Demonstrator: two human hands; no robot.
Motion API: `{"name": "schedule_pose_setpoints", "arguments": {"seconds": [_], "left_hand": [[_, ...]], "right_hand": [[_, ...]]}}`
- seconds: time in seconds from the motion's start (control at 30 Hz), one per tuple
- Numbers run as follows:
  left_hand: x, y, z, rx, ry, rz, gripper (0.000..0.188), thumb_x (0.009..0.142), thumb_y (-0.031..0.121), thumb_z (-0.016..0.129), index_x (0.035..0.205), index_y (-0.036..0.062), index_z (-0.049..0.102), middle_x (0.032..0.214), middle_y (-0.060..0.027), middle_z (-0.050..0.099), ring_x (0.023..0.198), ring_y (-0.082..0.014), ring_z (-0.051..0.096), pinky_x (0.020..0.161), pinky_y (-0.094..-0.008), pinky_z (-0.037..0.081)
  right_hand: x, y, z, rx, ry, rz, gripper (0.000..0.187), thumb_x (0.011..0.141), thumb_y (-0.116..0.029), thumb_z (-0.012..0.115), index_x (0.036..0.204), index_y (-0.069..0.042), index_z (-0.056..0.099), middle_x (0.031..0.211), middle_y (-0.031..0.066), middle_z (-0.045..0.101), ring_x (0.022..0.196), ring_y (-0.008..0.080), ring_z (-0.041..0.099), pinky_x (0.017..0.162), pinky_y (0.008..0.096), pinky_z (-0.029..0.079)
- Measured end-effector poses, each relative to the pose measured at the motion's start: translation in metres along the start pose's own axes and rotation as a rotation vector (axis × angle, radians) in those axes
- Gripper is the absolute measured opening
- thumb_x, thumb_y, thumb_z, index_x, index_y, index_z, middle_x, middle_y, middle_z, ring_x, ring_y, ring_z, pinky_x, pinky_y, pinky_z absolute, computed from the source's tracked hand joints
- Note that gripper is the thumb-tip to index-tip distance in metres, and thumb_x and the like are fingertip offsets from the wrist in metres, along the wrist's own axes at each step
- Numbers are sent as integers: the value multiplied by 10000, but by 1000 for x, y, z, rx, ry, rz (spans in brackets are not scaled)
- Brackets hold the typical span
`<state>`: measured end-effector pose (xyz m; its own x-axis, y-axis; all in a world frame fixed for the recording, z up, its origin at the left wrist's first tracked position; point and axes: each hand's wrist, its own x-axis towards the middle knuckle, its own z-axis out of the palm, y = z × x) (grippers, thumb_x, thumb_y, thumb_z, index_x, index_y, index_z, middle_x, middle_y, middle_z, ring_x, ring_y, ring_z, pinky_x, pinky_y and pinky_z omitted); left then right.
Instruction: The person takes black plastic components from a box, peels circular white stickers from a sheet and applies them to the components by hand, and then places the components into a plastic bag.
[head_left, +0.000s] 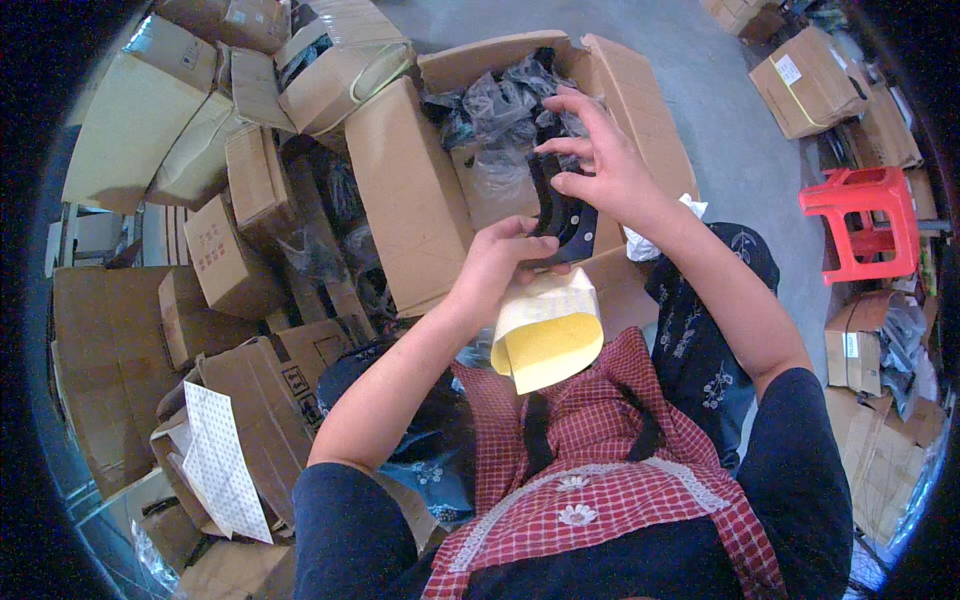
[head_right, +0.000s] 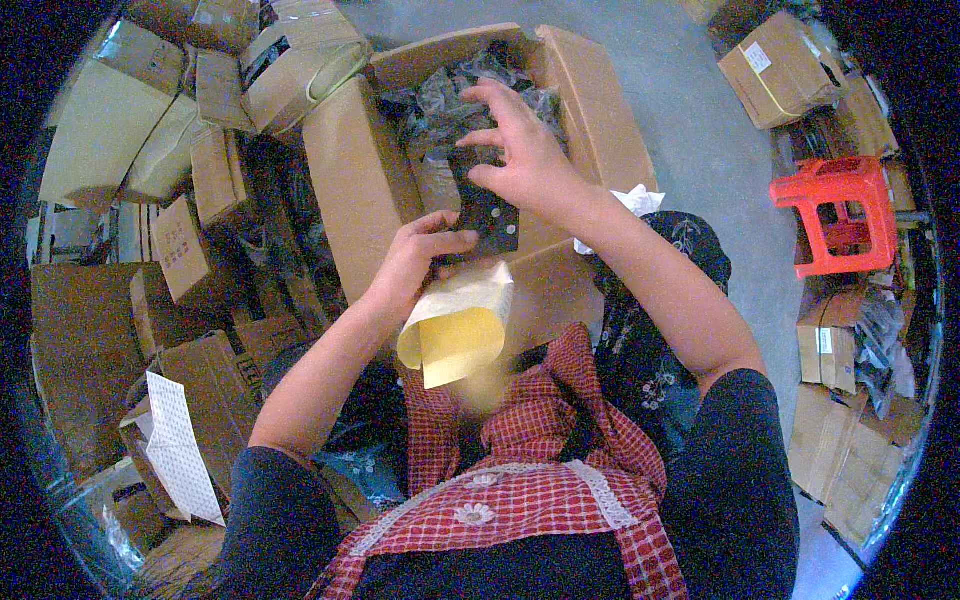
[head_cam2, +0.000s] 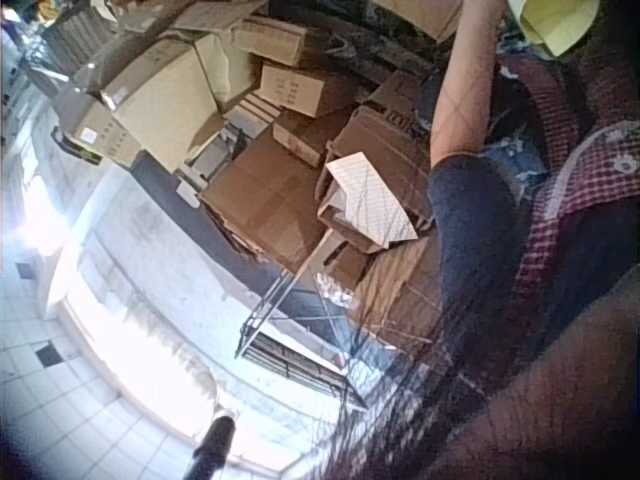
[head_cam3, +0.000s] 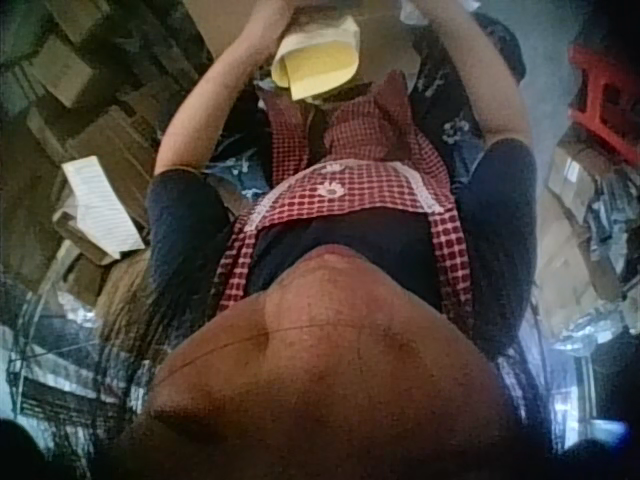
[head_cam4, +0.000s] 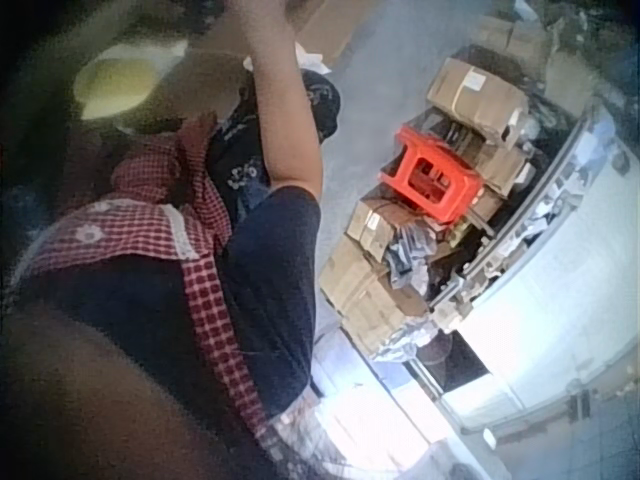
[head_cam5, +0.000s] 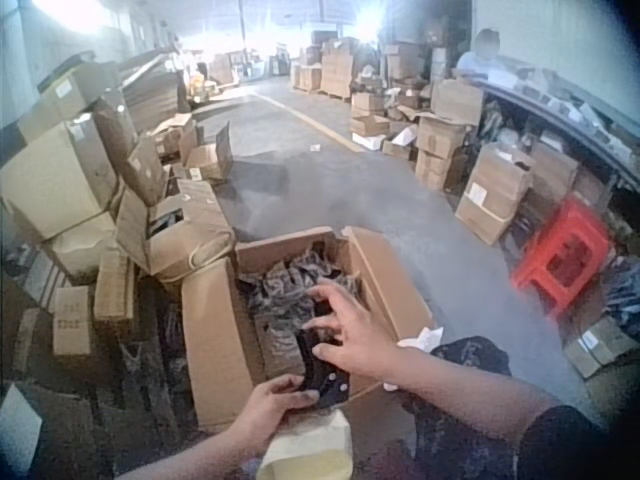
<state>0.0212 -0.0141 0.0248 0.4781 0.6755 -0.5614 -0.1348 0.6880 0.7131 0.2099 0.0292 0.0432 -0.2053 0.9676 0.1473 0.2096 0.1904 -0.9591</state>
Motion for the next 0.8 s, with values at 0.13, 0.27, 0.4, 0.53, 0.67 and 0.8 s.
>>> {"name": "schedule_pose_setpoints", "arguments": {"seconds": [0.13, 0.27, 0.4, 0.53, 0.67, 0.8], "left_hand": [[0, 0, 2, -49, 32, 27, 174, 860, 26, 626, 1009, 5, 539, 909, -132, 656, 790, -212, 697, 619, -290, 552], [-2, 4, 3, 3, 70, 89, 163, 855, 26, 642, 978, 7, 537, 894, -138, 656, 778, -230, 702, 635, -307, 569], [-6, 5, 1, 19, 133, 129, 157, 816, 107, 717, 835, 118, 562, 713, 2, 610, 536, -65, 493, 475, -215, 351], [-4, 5, -1, 52, 155, 115, 167, 811, 125, 731, 819, 117, 564, 677, 26, 563, 520, -60, 450, 474, -220, 344], [1, 2, -4, 70, 154, 114, 166, 816, 129, 730, 813, 118, 565, 656, 33, 545, 501, -57, 441, 458, -223, 337], [2, 3, -10, 137, 107, 126, 171, 852, 85, 660, 949, -8, 554, 833, -139, 684, 727, -179, 698, 555, -245, 489]], "right_hand": [[1, 4, -1, 20, 3, -71, 747, 700, 94, 642, 1375, -68, 364, 1461, 125, 323, 1144, 268, 600, 890, 340, 540], [1, -3, -4, -96, 86, -263, 682, 712, 68, 639, 1342, -80, 424, 1343, 93, 449, 1144, 238, 574, 906, 347, 522], [-5, -16, -14, -399, -111, -355, 570, 775, 33, 622, 1310, -65, 450, 1102, 72, 593, 1169, 185, 510, 980, 360, 444], [-4, -12, -5, -627, -132, -575, 527, 730, -62, 656, 1238, -63, 514, 816, 22, 624, 938, 259, 581, 980, 422, 381], [-5, -7, -4, -632, -171, -539, 508, 731, -58, 645, 1221, -58, 515, 797, 11, 613, 920, 229, 585, 1022, 439, 348], [-7, -5, -3, -649, -206, -517, 527, 721, -33, 606, 1234, -44, 489, 802, 5, 601, 903, 196, 589, 1082, 451, 278]]}}
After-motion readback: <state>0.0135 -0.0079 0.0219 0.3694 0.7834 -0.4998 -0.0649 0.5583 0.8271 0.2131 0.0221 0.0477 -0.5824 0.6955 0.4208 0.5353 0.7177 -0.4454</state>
